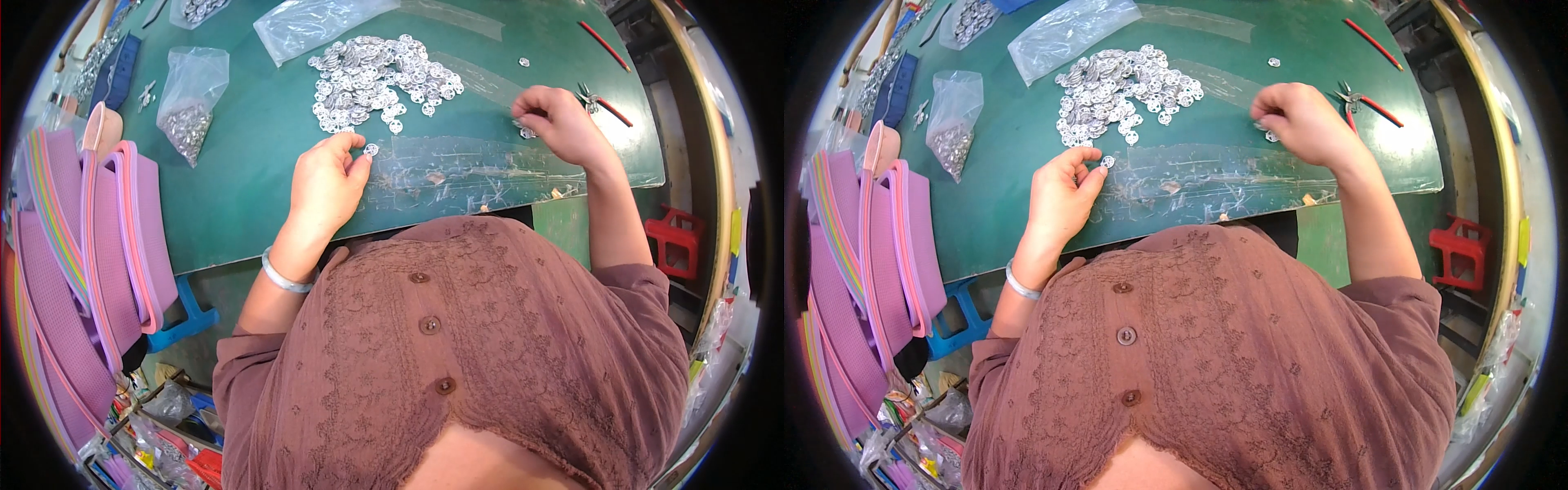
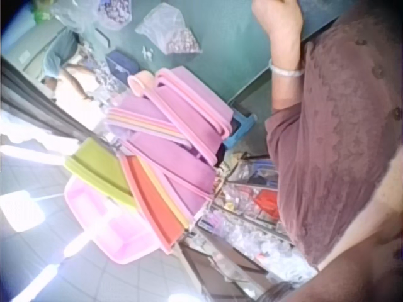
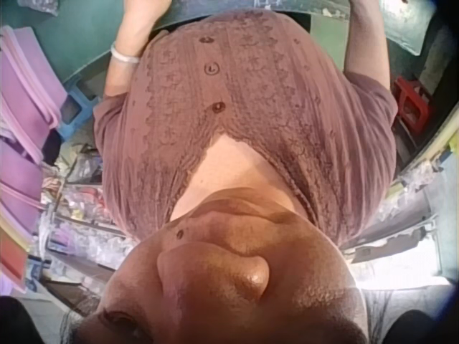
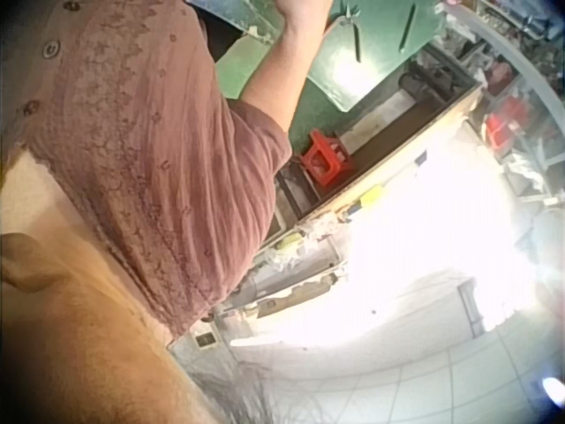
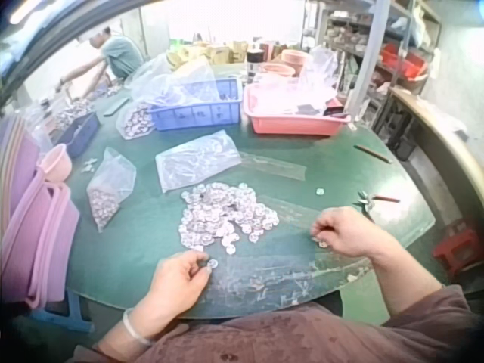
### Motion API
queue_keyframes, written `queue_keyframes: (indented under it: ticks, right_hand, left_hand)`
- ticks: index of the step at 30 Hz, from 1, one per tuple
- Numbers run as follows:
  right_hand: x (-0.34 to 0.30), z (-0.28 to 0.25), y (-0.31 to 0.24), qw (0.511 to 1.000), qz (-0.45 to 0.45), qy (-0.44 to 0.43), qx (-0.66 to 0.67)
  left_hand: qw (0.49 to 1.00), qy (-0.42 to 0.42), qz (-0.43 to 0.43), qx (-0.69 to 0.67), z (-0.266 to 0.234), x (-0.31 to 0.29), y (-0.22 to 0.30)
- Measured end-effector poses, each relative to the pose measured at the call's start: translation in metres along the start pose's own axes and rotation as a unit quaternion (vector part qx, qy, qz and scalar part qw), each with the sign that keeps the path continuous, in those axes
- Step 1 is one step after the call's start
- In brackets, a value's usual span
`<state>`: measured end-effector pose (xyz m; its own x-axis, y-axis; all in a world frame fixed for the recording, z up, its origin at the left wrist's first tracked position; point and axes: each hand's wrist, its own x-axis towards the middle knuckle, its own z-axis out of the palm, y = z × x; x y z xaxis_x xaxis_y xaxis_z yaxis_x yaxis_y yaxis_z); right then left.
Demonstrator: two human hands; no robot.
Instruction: The person takes small silver components from plastic bags and a table surface, handles them individually to join them together, and uses pliers to secure the connection.
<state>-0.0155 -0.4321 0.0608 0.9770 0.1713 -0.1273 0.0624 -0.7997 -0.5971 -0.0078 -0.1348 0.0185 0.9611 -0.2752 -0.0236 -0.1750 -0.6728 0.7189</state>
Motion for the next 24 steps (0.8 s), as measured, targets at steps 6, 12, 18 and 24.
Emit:
queue_keyframes:
  ticks: [6,12,18,24]
  right_hand:
    - [-0.01,-0.001,0.024,0.994,-0.007,0.054,-0.1]
    - [0.001,0.015,0.001,0.988,-0.126,0.069,-0.049]
    - [0.014,0.056,-0.039,0.972,-0.173,-0.006,0.161]
    - [0.023,0.071,-0.063,0.938,-0.245,0.007,0.244]
  left_hand:
    - [0.999,0.009,0.017,0.041,0.004,0.004,0.003]
    - [0.998,-0.016,-0.039,-0.039,0.003,0.004,0.007]
    - [0.882,-0.106,-0.132,-0.44,0.002,0.0,0.016]
    - [0.767,-0.178,-0.174,-0.591,0.001,-0.004,0.014]
